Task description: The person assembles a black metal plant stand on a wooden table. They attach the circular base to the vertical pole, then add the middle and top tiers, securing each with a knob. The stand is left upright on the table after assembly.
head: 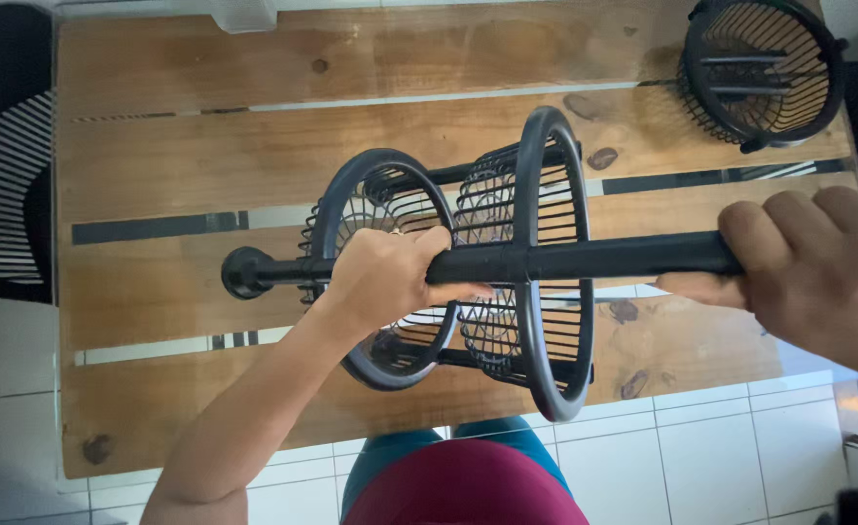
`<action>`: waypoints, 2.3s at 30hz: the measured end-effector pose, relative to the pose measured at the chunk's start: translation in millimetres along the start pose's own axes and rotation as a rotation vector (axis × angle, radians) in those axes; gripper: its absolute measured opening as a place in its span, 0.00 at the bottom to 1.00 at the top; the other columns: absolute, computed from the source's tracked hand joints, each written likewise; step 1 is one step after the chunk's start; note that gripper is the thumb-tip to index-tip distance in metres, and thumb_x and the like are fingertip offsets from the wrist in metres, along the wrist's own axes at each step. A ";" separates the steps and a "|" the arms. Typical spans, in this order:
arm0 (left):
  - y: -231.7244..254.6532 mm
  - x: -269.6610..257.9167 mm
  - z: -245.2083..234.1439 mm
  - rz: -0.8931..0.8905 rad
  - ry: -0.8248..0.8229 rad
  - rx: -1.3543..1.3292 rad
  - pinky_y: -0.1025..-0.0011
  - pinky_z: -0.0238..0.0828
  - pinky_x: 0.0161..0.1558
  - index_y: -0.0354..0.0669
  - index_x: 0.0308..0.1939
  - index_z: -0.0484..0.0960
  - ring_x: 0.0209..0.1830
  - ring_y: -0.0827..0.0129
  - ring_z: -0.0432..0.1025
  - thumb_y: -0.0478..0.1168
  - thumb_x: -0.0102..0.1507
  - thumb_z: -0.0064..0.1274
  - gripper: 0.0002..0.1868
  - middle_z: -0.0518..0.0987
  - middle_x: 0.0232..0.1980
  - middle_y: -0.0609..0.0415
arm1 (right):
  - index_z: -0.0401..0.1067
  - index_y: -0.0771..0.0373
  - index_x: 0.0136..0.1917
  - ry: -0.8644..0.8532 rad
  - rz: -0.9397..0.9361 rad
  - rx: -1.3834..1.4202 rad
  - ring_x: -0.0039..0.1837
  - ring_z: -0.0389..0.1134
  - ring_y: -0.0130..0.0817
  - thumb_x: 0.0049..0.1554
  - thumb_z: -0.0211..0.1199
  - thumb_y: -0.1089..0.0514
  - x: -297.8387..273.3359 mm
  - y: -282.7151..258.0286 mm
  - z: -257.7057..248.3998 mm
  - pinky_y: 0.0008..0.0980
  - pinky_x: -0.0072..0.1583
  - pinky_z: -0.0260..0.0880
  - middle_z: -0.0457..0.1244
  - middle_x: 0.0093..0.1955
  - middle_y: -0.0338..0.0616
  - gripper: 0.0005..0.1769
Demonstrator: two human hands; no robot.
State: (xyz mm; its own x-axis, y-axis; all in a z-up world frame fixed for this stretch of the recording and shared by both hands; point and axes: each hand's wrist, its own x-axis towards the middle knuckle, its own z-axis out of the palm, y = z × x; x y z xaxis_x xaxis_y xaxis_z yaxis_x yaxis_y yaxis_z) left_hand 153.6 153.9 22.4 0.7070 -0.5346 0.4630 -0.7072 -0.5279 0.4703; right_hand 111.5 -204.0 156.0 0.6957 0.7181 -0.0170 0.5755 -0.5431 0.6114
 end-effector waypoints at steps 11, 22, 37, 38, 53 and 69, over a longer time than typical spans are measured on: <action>-7.5 9.7 4.5 0.052 -0.072 0.057 0.72 0.66 0.20 0.41 0.29 0.78 0.14 0.67 0.72 0.68 0.59 0.59 0.31 0.75 0.16 0.56 | 0.65 0.49 0.37 -0.931 0.158 0.086 0.21 0.58 0.18 0.59 0.40 0.25 62.8 -12.5 -47.9 0.19 0.30 0.63 0.57 0.20 0.26 0.30; -14.9 12.4 4.5 0.010 -0.028 0.195 0.70 0.65 0.18 0.42 0.30 0.79 0.13 0.65 0.70 0.72 0.56 0.58 0.34 0.74 0.15 0.56 | 0.64 0.57 0.33 -0.318 -0.095 -0.055 0.25 0.62 0.23 0.59 0.41 0.26 43.9 4.9 -17.0 0.24 0.33 0.64 0.58 0.22 0.33 0.34; -43.3 4.4 22.0 -0.246 0.391 0.039 0.71 0.66 0.24 0.43 0.30 0.82 0.17 0.66 0.72 0.61 0.58 0.69 0.25 0.76 0.19 0.54 | 0.65 0.60 0.66 0.232 0.164 -0.155 0.72 0.59 0.37 0.66 0.51 0.36 82.9 11.0 -80.0 0.43 0.74 0.54 0.60 0.65 0.44 0.29; -46.7 2.7 26.2 -0.286 0.414 -0.010 0.72 0.65 0.23 0.43 0.31 0.83 0.16 0.68 0.72 0.59 0.58 0.69 0.23 0.76 0.19 0.55 | 0.64 0.62 0.71 0.315 0.178 -0.100 0.76 0.56 0.40 0.66 0.53 0.39 78.8 5.8 -80.2 0.46 0.76 0.51 0.58 0.69 0.48 0.30; -192.5 -38.0 96.8 -0.366 0.478 -0.529 0.73 0.64 0.23 0.34 0.30 0.78 0.19 0.74 0.70 0.69 0.63 0.51 0.36 0.75 0.21 0.59 | 0.65 0.56 0.71 0.132 0.562 1.181 0.80 0.50 0.57 0.35 0.80 0.45 19.5 -92.8 71.8 0.51 0.69 0.61 0.45 0.82 0.61 0.53; -255.4 -38.1 118.0 -0.420 0.403 -1.101 0.71 0.71 0.40 0.39 0.48 0.80 0.36 0.74 0.74 0.53 0.76 0.48 0.19 0.78 0.37 0.59 | 0.77 0.49 0.62 0.373 0.878 0.982 0.79 0.52 0.56 0.37 0.80 0.55 38.4 -186.0 52.5 0.51 0.74 0.57 0.58 0.77 0.46 0.37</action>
State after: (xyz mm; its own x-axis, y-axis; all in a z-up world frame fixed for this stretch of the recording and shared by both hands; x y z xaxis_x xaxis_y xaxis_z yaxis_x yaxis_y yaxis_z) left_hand 306.5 231.2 -204.0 0.9663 -0.1153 0.2300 -0.1814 0.3283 0.9270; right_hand 53.7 -98.3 0.1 0.9207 -0.0310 0.3890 0.1827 -0.8467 -0.4998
